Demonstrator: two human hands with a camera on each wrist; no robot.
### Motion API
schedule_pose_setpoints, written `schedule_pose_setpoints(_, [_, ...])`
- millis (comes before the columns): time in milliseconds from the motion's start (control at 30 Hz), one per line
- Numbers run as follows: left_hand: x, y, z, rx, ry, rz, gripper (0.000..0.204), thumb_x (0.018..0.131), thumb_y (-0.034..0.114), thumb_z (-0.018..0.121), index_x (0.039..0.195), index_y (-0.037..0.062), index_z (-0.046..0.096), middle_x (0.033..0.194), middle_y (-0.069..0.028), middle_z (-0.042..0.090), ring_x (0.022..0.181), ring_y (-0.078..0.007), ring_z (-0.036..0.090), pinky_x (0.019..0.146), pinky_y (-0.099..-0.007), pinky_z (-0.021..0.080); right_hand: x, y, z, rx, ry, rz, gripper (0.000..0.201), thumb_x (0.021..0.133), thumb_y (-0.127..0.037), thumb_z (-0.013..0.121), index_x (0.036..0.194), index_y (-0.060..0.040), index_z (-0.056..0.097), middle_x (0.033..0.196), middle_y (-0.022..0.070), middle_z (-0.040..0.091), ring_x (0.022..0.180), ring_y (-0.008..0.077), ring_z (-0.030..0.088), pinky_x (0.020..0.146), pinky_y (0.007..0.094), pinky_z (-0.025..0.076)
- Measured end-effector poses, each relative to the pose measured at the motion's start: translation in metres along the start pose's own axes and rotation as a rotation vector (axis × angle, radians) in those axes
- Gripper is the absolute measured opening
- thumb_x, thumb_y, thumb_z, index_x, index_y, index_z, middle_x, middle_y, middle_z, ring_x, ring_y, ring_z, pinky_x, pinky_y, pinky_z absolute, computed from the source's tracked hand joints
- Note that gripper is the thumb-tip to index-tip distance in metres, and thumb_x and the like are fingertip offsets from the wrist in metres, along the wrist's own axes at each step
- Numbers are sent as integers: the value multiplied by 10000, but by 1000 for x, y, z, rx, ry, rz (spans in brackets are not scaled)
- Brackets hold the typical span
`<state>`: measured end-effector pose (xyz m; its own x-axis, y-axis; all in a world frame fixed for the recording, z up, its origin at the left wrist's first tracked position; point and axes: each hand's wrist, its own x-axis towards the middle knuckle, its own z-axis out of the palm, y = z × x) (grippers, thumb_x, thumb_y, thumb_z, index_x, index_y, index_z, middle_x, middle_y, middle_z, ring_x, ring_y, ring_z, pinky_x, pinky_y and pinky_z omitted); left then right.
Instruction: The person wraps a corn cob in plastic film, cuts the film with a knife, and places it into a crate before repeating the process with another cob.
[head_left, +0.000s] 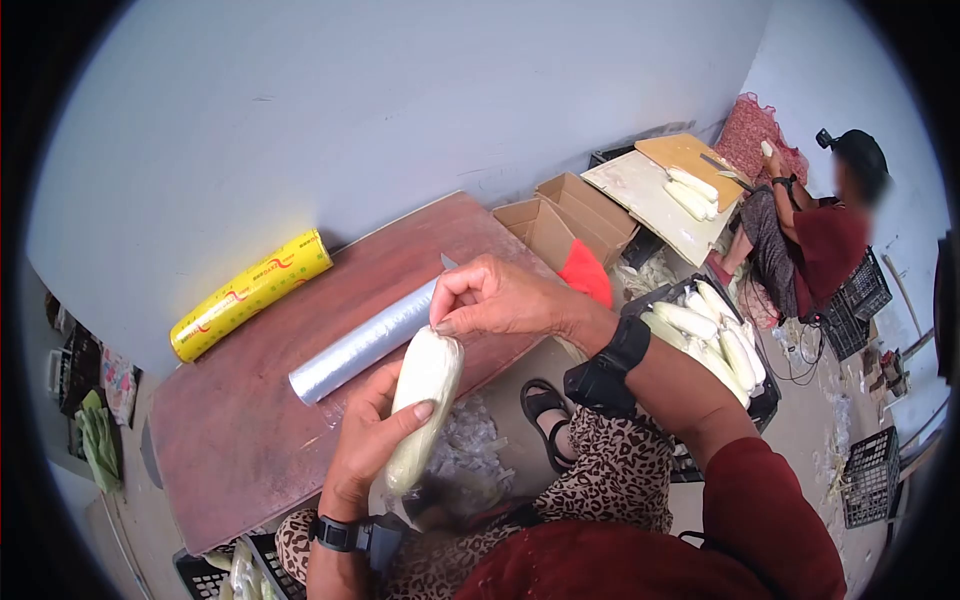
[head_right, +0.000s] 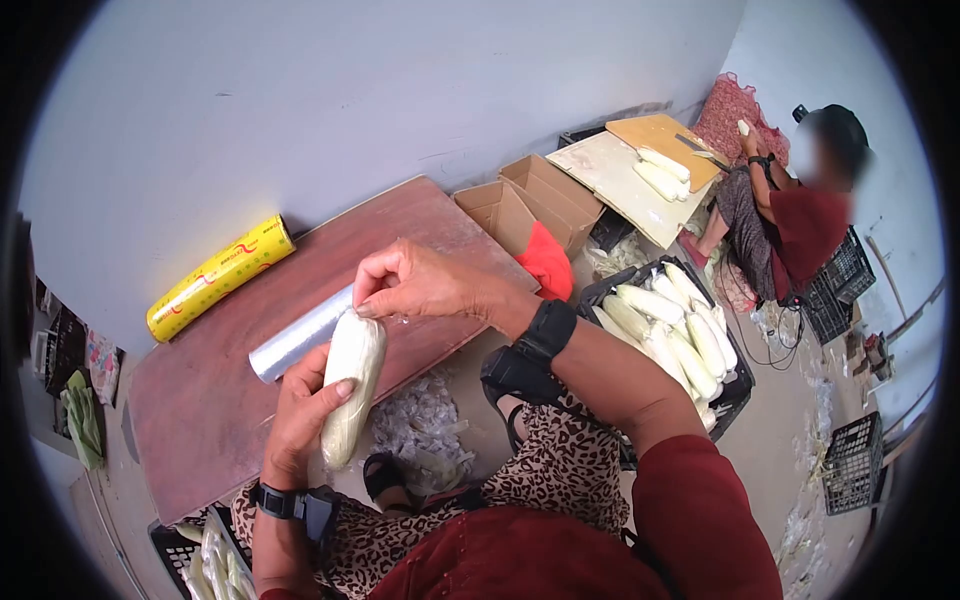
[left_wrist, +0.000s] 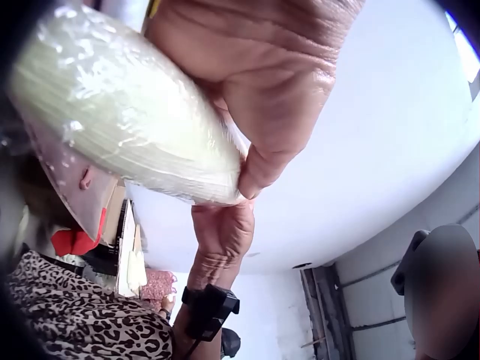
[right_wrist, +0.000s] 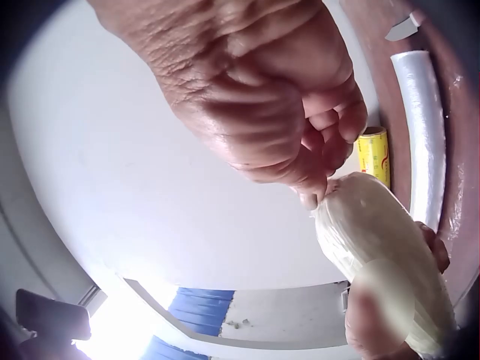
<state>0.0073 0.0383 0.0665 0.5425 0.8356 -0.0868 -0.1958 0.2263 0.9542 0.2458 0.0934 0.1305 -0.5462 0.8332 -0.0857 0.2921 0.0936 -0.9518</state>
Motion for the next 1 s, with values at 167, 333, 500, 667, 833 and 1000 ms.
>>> schedule_pose_setpoints(167, [4,-2,7,54,70,89,576,788,158,763,1289,-12,536,1155,-82,632,1057,-159,585,918,-295,453,-1,0,9,-43,131,-74,85,905,-96,640,926,-27,596,803,-23,588,724,43,547,658,203,459])
schedule_pose_setpoints(333, [20,-17,12,633,265,419,600,734,155,782,1253,-33,548,1119,-195,646,1016,-248,633,886,-346,485,6,10,7,20,284,33,85,907,-95,626,928,-34,570,795,-9,574,719,38,532,628,205,455])
schedule_pose_setpoints(500, [22,-17,15,721,325,450,588,741,154,780,1251,-29,552,1112,-182,651,1011,-243,632,890,-340,484,10,14,7,16,295,-54,86,905,-97,606,922,-13,597,791,14,586,721,64,549,610,234,468])
schedule_pose_setpoints(667, [21,-19,18,344,250,311,561,785,159,768,1266,-29,547,1131,-124,644,1025,-174,603,901,-315,471,4,14,10,-338,349,-261,195,908,-159,595,898,33,624,781,88,611,728,181,598,660,321,493])
schedule_pose_setpoints(833, [22,-19,18,157,202,218,552,811,153,751,1280,-37,532,1144,-102,633,1030,-162,592,906,-302,464,-1,11,9,-412,277,-192,206,958,-167,567,992,26,631,928,65,587,856,140,575,760,282,473])
schedule_pose_setpoints(1000, [33,-19,21,184,222,240,560,811,157,745,1289,-31,523,1125,-103,639,1026,-160,593,902,-300,465,3,16,5,-357,304,-152,263,972,-226,563,1040,24,605,970,64,586,884,140,567,794,295,469])
